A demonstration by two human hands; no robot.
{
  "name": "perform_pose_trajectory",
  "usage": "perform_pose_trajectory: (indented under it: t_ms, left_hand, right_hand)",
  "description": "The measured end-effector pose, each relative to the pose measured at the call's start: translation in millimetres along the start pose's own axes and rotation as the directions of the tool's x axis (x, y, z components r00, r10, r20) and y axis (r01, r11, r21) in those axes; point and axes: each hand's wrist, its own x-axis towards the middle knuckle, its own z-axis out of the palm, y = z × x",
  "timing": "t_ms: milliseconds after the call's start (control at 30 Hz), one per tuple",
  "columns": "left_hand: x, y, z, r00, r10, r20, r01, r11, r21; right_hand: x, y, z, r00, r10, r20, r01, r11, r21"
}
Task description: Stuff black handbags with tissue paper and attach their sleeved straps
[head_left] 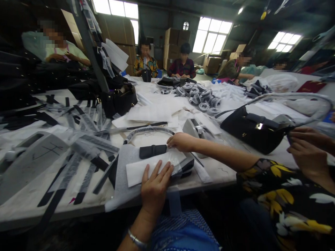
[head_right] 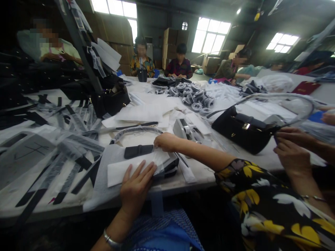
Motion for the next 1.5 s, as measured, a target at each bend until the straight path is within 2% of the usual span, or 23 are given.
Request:
perform_pose_trajectory:
  t_ms: [67,100,133,167,200,233,300,367,400,467,533,600,733,867,1033,1133,1233,1300,1367,1433,1500]
  left_hand:
    - [0.9,0.5,0.4,1.000,-0.006,-0.017,0.006,1.000,-0.009]
    - [1.3,0.7,0.5,1.000,-0.008,-0.026,0.007,1.000,-0.012]
    - [1.6,0.7,0.5,1.000,-0.008,-0.029,0.007,1.000,-0.016]
    - [1.8,0.5,0.5,1.000,-0.001,-0.028,0.001,1.000,-0.017]
    - [1.8,0.3,0.5,1.000,0.005,-0.017,-0.005,1.000,-0.018]
    - [1.8,0.1,0.4,1.000,0.009,0.001,-0.009,1.000,-0.018]
    - [1.6,-0.4,0.1,0.999,0.012,0.031,-0.011,1.000,-0.015]
    - [1.6,-0.8,-0.5,0.999,0.007,0.044,-0.006,1.000,-0.012]
    - [1.6,-0.8,-1.0,0.999,0.005,0.048,-0.005,1.000,-0.010]
    - [2.1,-0.8,-2.3,0.998,0.011,0.059,-0.011,1.000,-0.001]
    - [2.7,-0.5,-3.9,0.997,0.021,0.072,-0.021,1.000,0.006]
    - [3.2,0.0,-5.3,0.997,0.029,0.075,-0.030,0.999,0.011]
    - [3.5,0.6,-5.0,0.997,0.032,0.065,-0.034,0.999,0.028]
    - [3.6,0.6,-3.0,0.998,0.043,0.039,-0.045,0.998,0.046]
    - [4.3,1.5,-2.9,0.998,0.068,0.001,-0.068,0.996,0.058]
    - [3.4,1.0,-2.3,0.996,0.090,-0.012,-0.089,0.994,0.061]
    - [1.1,-0.1,-0.8,0.994,0.105,-0.023,-0.103,0.993,0.062]
    - [-0.5,-0.3,0.3,0.994,0.107,-0.030,-0.106,0.993,0.054]
    - [-1.5,-0.3,1.4,0.993,0.106,-0.052,-0.104,0.994,0.031]
    - [-1.8,-0.5,2.5,0.992,0.102,-0.074,-0.102,0.995,0.002]
    - [-1.5,-1.1,3.4,0.991,0.100,-0.085,-0.102,0.994,-0.025]
  right_hand:
    - [-34.6,-9.0,4.9,0.974,0.013,-0.225,0.011,0.994,0.105]
    - [-55.2,-16.9,11.9,0.919,0.026,-0.393,0.048,0.983,0.178]
    - [-76.4,-26.7,22.0,0.831,0.022,-0.557,0.131,0.963,0.234]
    - [-96.8,-38.1,34.9,0.756,-0.015,-0.655,0.233,0.941,0.247]
    - [-115.1,-50.2,50.3,0.705,-0.079,-0.705,0.315,0.925,0.212]
    - [-130.2,-62.2,67.4,0.690,-0.153,-0.707,0.359,0.921,0.151]
    - [-147.7,-83.0,103.5,0.732,-0.262,-0.629,0.361,0.932,0.032]
    - [-148.2,-96.2,135.9,0.747,-0.262,-0.611,0.304,0.952,-0.037]
    - [-143.6,-99.8,148.6,0.731,-0.248,-0.636,0.278,0.959,-0.054]
    - [-130.3,-103.1,165.0,0.650,-0.233,-0.723,0.271,0.960,-0.066]
    - [-118.9,-104.3,169.2,0.564,-0.238,-0.791,0.325,0.944,-0.053]
    - [-115.1,-106.4,165.3,0.524,-0.202,-0.827,0.375,0.927,0.011]
    - [-131.1,-115.0,154.0,0.562,-0.067,-0.825,0.400,0.895,0.199]
    - [-153.9,-124.5,149.6,0.604,0.009,-0.797,0.388,0.870,0.304]
    - [-159.5,-130.4,129.1,0.600,0.039,-0.799,0.392,0.857,0.336]
    - [-148.4,-121.4,104.1,0.580,0.017,-0.814,0.396,0.868,0.300]
    - [-126.5,-100.6,79.1,0.575,0.006,-0.818,0.369,0.891,0.266]
    - [-107.7,-83.8,68.1,0.604,0.033,-0.797,0.324,0.903,0.283]
    - [-88.7,-68.3,63.9,0.657,0.099,-0.748,0.239,0.913,0.330]
    - [-72.8,-56.9,65.6,0.715,0.187,-0.673,0.125,0.914,0.387]
    - [-62.1,-50.1,69.9,0.749,0.279,-0.601,0.024,0.895,0.446]
